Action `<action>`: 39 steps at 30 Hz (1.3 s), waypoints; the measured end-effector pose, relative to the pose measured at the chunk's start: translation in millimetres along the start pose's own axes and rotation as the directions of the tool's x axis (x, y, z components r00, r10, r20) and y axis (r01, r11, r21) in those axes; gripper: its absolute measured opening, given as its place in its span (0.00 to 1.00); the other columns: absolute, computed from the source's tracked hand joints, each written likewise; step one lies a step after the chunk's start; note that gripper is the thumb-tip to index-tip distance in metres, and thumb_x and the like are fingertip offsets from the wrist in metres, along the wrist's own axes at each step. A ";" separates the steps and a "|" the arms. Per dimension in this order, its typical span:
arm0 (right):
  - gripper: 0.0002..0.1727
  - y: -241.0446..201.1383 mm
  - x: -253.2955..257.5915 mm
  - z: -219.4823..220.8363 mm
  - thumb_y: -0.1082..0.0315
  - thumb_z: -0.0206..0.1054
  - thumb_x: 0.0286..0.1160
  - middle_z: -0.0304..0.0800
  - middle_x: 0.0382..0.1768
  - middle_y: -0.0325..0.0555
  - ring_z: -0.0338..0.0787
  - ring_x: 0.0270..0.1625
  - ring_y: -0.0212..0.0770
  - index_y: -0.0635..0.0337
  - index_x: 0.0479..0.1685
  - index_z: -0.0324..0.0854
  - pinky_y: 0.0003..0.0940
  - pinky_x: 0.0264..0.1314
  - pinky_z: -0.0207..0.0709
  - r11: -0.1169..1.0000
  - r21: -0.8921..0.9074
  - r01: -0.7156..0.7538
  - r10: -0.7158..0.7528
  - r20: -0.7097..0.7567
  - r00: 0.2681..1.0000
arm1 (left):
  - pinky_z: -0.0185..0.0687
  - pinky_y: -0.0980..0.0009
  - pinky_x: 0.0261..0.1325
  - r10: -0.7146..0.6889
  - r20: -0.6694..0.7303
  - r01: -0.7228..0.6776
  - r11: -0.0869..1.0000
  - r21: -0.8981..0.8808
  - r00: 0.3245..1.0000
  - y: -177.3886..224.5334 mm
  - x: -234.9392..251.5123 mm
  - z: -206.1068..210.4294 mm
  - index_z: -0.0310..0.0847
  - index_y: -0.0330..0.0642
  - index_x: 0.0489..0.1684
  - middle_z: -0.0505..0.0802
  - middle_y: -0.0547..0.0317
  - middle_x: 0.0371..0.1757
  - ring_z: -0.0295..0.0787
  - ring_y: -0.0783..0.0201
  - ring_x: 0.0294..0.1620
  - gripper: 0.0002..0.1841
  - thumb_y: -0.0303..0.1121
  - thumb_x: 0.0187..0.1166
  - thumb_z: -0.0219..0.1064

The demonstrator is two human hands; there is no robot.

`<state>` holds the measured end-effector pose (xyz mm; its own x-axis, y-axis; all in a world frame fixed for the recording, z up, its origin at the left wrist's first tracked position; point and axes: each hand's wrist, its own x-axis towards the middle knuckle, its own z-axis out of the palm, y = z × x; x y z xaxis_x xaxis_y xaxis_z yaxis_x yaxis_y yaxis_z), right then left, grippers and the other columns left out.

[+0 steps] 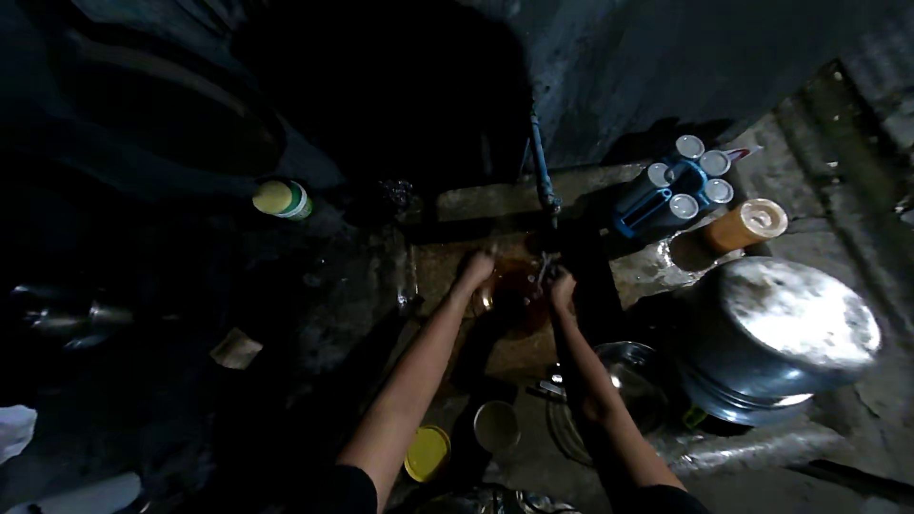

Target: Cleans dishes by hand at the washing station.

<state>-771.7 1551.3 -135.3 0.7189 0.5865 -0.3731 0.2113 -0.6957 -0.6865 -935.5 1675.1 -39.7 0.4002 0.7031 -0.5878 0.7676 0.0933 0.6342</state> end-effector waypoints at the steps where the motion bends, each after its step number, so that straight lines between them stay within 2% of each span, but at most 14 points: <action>1: 0.22 14.5 -4.9 20.5 0.65 0.69 0.79 0.82 0.69 0.69 0.81 0.71 0.68 0.65 0.70 0.81 0.65 0.73 0.73 0.996 -0.088 0.003 -0.001 0.028 1.000 | 0.79 0.39 0.60 -0.132 0.032 0.131 0.991 0.023 0.991 -36.5 4.9 16.9 0.73 0.40 0.76 0.85 0.32 0.65 0.85 0.38 0.59 0.28 0.52 0.91 0.48; 4: 0.37 36.5 -40.3 93.8 0.50 0.50 0.90 0.38 0.94 0.59 0.40 0.94 0.65 0.57 0.94 0.51 0.65 0.91 0.42 0.940 -0.326 0.099 -0.008 0.267 0.964 | 0.82 0.45 0.62 -0.276 0.149 0.277 0.961 0.010 0.950 -113.5 23.1 66.4 0.68 0.44 0.82 0.84 0.36 0.67 0.87 0.43 0.60 0.28 0.52 0.91 0.49; 7: 0.27 35.8 -62.1 124.9 0.59 0.48 0.91 0.56 0.92 0.46 0.48 0.94 0.54 0.50 0.87 0.69 0.52 0.94 0.43 0.907 -0.260 0.332 -0.215 0.393 0.894 | 0.74 0.48 0.75 -0.145 0.092 0.147 0.989 -0.014 0.985 -135.1 35.6 92.0 0.71 0.37 0.77 0.84 0.38 0.70 0.81 0.46 0.71 0.22 0.36 0.87 0.58; 9: 0.25 49.0 -33.7 111.8 0.62 0.53 0.87 0.64 0.89 0.43 0.50 0.94 0.53 0.45 0.82 0.75 0.56 0.95 0.35 0.801 -0.275 0.532 -0.415 0.385 0.824 | 0.85 0.49 0.63 -0.142 0.088 0.147 0.988 -0.054 0.986 -139.3 40.3 95.6 0.72 0.40 0.76 0.87 0.41 0.65 0.88 0.48 0.62 0.21 0.35 0.86 0.60; 11: 0.28 52.2 -0.3 97.7 0.56 0.58 0.83 0.60 0.90 0.47 0.49 0.94 0.58 0.41 0.84 0.74 0.61 0.94 0.37 0.747 -0.365 0.556 -0.494 0.255 0.831 | 0.91 0.51 0.52 -0.149 0.119 0.165 0.977 -0.139 0.982 -143.8 42.9 95.3 0.71 0.42 0.75 0.89 0.42 0.58 0.93 0.50 0.51 0.21 0.33 0.85 0.61; 14: 0.33 41.0 17.2 123.9 0.56 0.55 0.84 0.48 0.93 0.54 0.39 0.95 0.62 0.51 0.90 0.63 0.62 0.95 0.31 0.769 -0.374 0.518 -0.444 0.272 0.854 | 0.87 0.48 0.57 -0.129 0.144 0.146 0.982 -0.116 0.981 -135.3 38.8 86.2 0.72 0.38 0.75 0.88 0.39 0.60 0.90 0.47 0.55 0.22 0.30 0.82 0.62; 18: 0.32 24.3 37.9 118.6 0.51 0.55 0.86 0.51 0.93 0.43 0.43 0.95 0.53 0.37 0.91 0.61 0.56 0.95 0.37 0.631 -0.309 0.712 -0.512 0.523 0.681 | 0.84 0.49 0.64 -0.101 0.125 0.109 0.992 -0.063 0.987 -134.8 38.5 87.0 0.71 0.38 0.76 0.87 0.39 0.63 0.88 0.47 0.60 0.23 0.29 0.81 0.62; 22: 0.42 24.9 54.1 107.1 0.61 0.67 0.76 0.38 0.95 0.50 0.34 0.96 0.58 0.49 0.93 0.55 0.65 0.93 0.33 0.806 -0.387 0.449 -0.437 0.123 0.891 | 0.85 0.48 0.64 -0.076 0.095 0.077 0.997 -0.013 0.993 -141.4 39.3 88.8 0.73 0.39 0.74 0.86 0.39 0.64 0.88 0.47 0.61 0.21 0.33 0.83 0.60; 24: 0.44 27.0 37.4 126.8 0.57 0.64 0.79 0.35 0.95 0.53 0.33 0.95 0.61 0.52 0.95 0.48 0.65 0.93 0.35 0.826 -0.417 0.380 -0.343 0.162 0.925 | 0.78 0.51 0.72 -0.061 0.057 0.060 0.998 0.018 0.997 -139.2 37.5 91.5 0.74 0.40 0.74 0.86 0.43 0.66 0.84 0.50 0.68 0.21 0.35 0.84 0.59; 29: 0.27 61.8 -22.9 88.3 0.59 0.53 0.88 0.60 0.90 0.45 0.48 0.95 0.52 0.45 0.87 0.69 0.50 0.96 0.36 0.739 -0.261 0.621 -0.374 0.608 0.701 | 0.81 0.47 0.69 -0.140 0.025 0.140 0.990 0.013 0.990 -135.6 35.5 94.0 0.71 0.44 0.79 0.85 0.42 0.68 0.85 0.48 0.67 0.25 0.36 0.82 0.62; 31: 0.28 78.0 -7.7 57.3 0.59 0.57 0.85 0.62 0.89 0.48 0.51 0.93 0.56 0.46 0.86 0.70 0.55 0.95 0.38 0.721 -0.350 0.598 -0.398 0.498 0.771 | 0.86 0.48 0.63 -0.173 0.042 0.172 0.985 0.007 0.984 -140.4 35.9 97.5 0.69 0.47 0.80 0.86 0.43 0.66 0.89 0.49 0.62 0.27 0.35 0.79 0.65; 35: 0.38 68.9 40.6 63.7 0.49 0.52 0.87 0.40 0.94 0.58 0.39 0.95 0.61 0.55 0.94 0.52 0.59 0.95 0.37 0.764 -0.513 0.392 -0.342 0.193 0.920 | 0.88 0.49 0.59 -0.147 0.047 0.147 0.989 -0.015 0.988 -141.1 36.4 95.8 0.71 0.45 0.78 0.87 0.42 0.64 0.91 0.49 0.57 0.24 0.34 0.82 0.61; 37: 0.36 51.1 38.3 98.0 0.48 0.50 0.88 0.42 0.94 0.58 0.40 0.95 0.62 0.54 0.92 0.56 0.60 0.95 0.35 0.806 -0.434 0.402 -0.374 0.153 0.915 | 0.87 0.47 0.59 -0.137 0.060 0.142 0.986 -0.087 0.989 -138.1 38.4 98.5 0.69 0.40 0.77 0.85 0.38 0.64 0.89 0.46 0.59 0.23 0.30 0.82 0.61; 39: 0.33 47.8 11.6 126.2 0.51 0.49 0.89 0.48 0.93 0.56 0.42 0.95 0.59 0.54 0.91 0.60 0.58 0.96 0.33 0.773 -0.330 0.542 -0.445 0.328 0.833 | 0.86 0.47 0.60 -0.135 0.054 0.140 0.985 -0.099 0.989 -137.7 34.9 98.2 0.68 0.38 0.78 0.84 0.37 0.66 0.87 0.45 0.61 0.23 0.30 0.83 0.61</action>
<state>-836.8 1577.2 -251.1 0.2877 0.9343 -0.2105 0.7715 -0.3564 -0.5271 -978.1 1617.6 -196.9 0.3194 0.6445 -0.6947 0.7624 0.2606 0.5923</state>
